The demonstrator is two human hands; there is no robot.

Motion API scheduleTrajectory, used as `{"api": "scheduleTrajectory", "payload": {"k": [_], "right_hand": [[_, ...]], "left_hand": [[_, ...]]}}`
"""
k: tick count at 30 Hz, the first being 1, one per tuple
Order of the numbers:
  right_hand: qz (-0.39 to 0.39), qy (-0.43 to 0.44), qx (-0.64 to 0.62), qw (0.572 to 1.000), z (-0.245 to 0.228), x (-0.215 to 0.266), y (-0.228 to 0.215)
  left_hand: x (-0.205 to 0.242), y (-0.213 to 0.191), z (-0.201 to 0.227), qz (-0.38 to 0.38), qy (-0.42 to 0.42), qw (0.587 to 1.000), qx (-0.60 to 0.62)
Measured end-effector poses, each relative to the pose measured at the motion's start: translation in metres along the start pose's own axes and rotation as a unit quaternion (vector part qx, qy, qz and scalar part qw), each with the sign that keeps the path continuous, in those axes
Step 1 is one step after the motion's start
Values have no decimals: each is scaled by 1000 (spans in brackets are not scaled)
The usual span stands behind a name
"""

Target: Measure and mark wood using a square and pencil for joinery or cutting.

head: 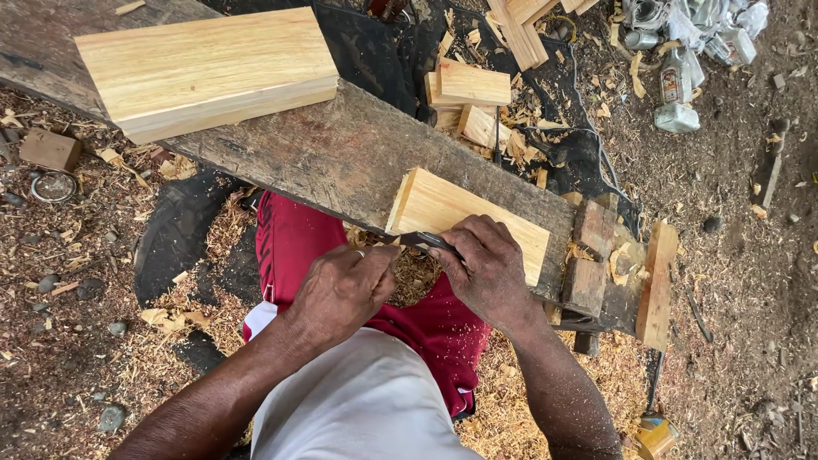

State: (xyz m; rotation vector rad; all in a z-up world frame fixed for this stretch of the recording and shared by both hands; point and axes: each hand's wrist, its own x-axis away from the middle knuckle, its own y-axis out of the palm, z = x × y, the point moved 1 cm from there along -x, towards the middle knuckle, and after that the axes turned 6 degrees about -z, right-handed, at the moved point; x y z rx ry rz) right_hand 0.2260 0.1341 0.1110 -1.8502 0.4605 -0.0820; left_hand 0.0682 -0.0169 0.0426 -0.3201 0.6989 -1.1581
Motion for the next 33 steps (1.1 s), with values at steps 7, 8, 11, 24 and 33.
{"api": "scheduleTrajectory", "payload": {"k": [7, 8, 11, 24, 33], "right_hand": [[5, -5, 2, 1000, -1, -1, -1], [6, -7, 4, 1000, -1, -2, -1], [10, 3, -3, 1000, -1, 0, 0], [-3, 58, -109, 992, -62, 96, -3], [212, 318, -606, 697, -71, 192, 48]], "left_hand": [[-10, -32, 20, 42, 87, 994, 60], [-11, -36, 22, 77, 126, 986, 83], [-4, -34, 13, 78, 136, 985, 76], [70, -11, -15, -23, 62, 991, 117], [11, 43, 74, -211, 175, 961, 42]]}}
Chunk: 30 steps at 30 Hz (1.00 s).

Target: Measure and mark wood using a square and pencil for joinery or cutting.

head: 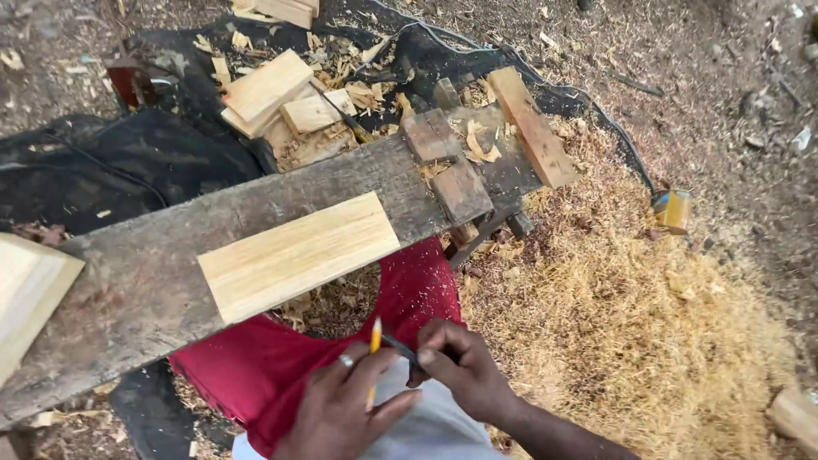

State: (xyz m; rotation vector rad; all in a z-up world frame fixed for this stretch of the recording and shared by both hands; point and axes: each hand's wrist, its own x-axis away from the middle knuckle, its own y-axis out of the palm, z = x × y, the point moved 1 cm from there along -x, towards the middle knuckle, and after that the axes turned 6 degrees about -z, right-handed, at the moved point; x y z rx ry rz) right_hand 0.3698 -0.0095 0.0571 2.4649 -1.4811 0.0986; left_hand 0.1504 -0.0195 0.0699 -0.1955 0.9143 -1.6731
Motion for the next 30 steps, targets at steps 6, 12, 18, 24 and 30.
{"api": "scheduleTrajectory", "payload": {"k": [6, 12, 18, 24, 30], "right_hand": [[45, -52, -160, 985, 45, 29, -1], [-31, 8, -245, 969, 40, 18, 5], [-74, -111, -94, 987, 23, 18, -4], [-173, -255, 53, 950, -37, 25, -50], [-12, -383, 322, 866, -146, -2, -54]], "left_hand": [[-31, 12, 20, -105, -58, 985, 126], [-48, -19, 11, -242, -67, 962, 109], [-45, -37, 12, -260, -32, 959, 113], [-49, -55, 22, -151, 53, 973, 169], [-82, -56, 58, -276, 172, 939, 113]]}}
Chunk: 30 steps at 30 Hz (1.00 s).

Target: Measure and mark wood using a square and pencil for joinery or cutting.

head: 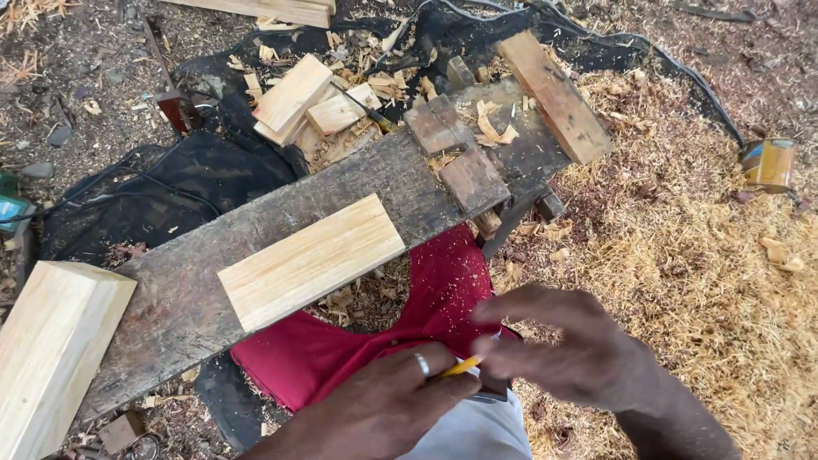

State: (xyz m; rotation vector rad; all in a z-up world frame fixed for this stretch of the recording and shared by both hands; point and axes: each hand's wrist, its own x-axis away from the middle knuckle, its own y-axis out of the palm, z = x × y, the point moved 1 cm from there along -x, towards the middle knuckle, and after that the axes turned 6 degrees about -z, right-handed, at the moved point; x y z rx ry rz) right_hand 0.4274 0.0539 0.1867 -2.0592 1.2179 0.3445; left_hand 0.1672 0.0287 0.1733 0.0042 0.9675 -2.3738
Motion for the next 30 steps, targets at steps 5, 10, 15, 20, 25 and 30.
{"api": "scheduleTrajectory", "payload": {"k": [5, 10, 15, 20, 25, 30], "right_hand": [[-275, -68, 130, 950, -3, -7, -5], [-291, 226, 37, 929, 12, 5, -4], [-7, 136, 27, 990, 81, 68, -15], [247, 56, -504, 826, 75, 78, 56], [171, 153, -426, 875, 52, 60, 135], [79, 187, -298, 933, 54, 27, 165]], "left_hand": [[-10, 12, -7, -96, 26, 995, -23], [-6, 0, -10, -119, -25, 992, 17], [50, -15, -22, 20, -179, 968, 176], [85, -49, -21, 207, -90, 974, 18], [25, -13, -6, 332, -70, 927, -159], [15, 7, -35, 286, -16, 900, -328]]}}
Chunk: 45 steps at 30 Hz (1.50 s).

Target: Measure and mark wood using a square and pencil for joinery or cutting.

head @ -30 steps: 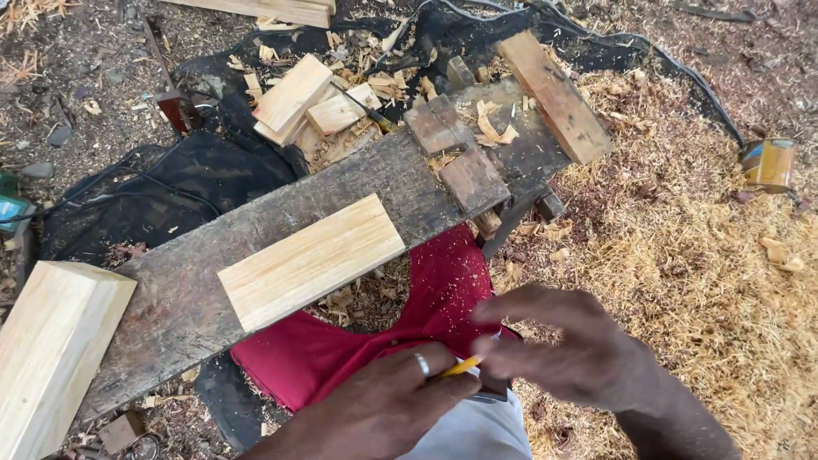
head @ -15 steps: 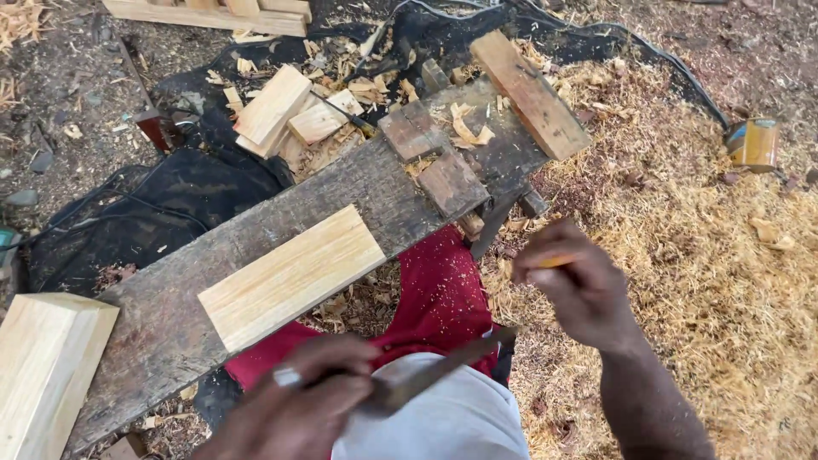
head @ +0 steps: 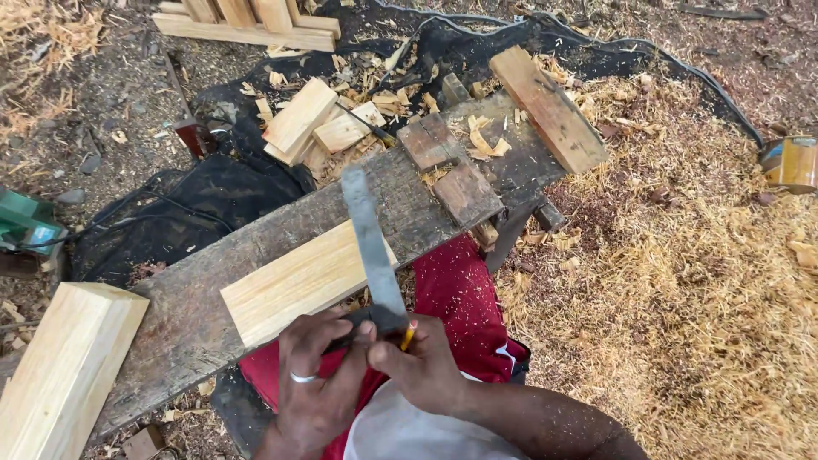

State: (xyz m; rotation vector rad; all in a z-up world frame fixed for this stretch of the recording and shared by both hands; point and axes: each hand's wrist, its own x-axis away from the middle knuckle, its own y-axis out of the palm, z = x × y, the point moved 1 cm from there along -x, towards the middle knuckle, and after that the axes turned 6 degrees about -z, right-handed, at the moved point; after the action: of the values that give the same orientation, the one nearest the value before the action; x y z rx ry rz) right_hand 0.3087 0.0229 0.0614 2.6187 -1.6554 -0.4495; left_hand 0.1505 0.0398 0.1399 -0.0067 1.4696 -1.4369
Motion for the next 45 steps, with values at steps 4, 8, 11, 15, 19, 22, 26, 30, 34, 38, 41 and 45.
{"api": "scheduleTrajectory", "payload": {"k": [4, 8, 11, 15, 19, 22, 26, 30, 34, 38, 41, 45], "right_hand": [[85, 89, -95, 988, 25, -7, 4], [128, 123, -84, 981, 41, -9, 0], [147, 190, -96, 966, 37, -19, -3], [141, 213, -120, 959, 53, -16, -6], [131, 211, -124, 961, 57, -24, -6], [147, 225, -157, 950, 62, -26, -5], [150, 214, -217, 941, 55, -33, -7], [151, 225, -204, 941, 58, -32, -6], [159, 229, -233, 932, 58, -32, -5], [166, 223, -235, 931, 56, -34, -4], [168, 222, -239, 930, 53, -33, -3], [171, 224, -243, 928, 57, -32, -2]], "left_hand": [[19, 14, -8, -3, -48, 999, -4], [28, 24, -9, -22, -61, 998, -15], [26, 26, -21, -102, -116, 987, -31], [-15, -6, -37, -165, -144, 974, -54], [-41, -12, -58, -349, -185, 916, -64], [-47, -7, -67, -418, -194, 884, -75], [-54, -2, -71, -456, -204, 863, -79], [-48, 1, -76, -437, -203, 874, -63], [-45, 1, -78, -409, -187, 892, -39], [-43, 2, -78, -388, -169, 905, -38], [-41, 2, -79, -385, -163, 908, -41], [-39, 2, -80, -382, -151, 911, -44]]}}
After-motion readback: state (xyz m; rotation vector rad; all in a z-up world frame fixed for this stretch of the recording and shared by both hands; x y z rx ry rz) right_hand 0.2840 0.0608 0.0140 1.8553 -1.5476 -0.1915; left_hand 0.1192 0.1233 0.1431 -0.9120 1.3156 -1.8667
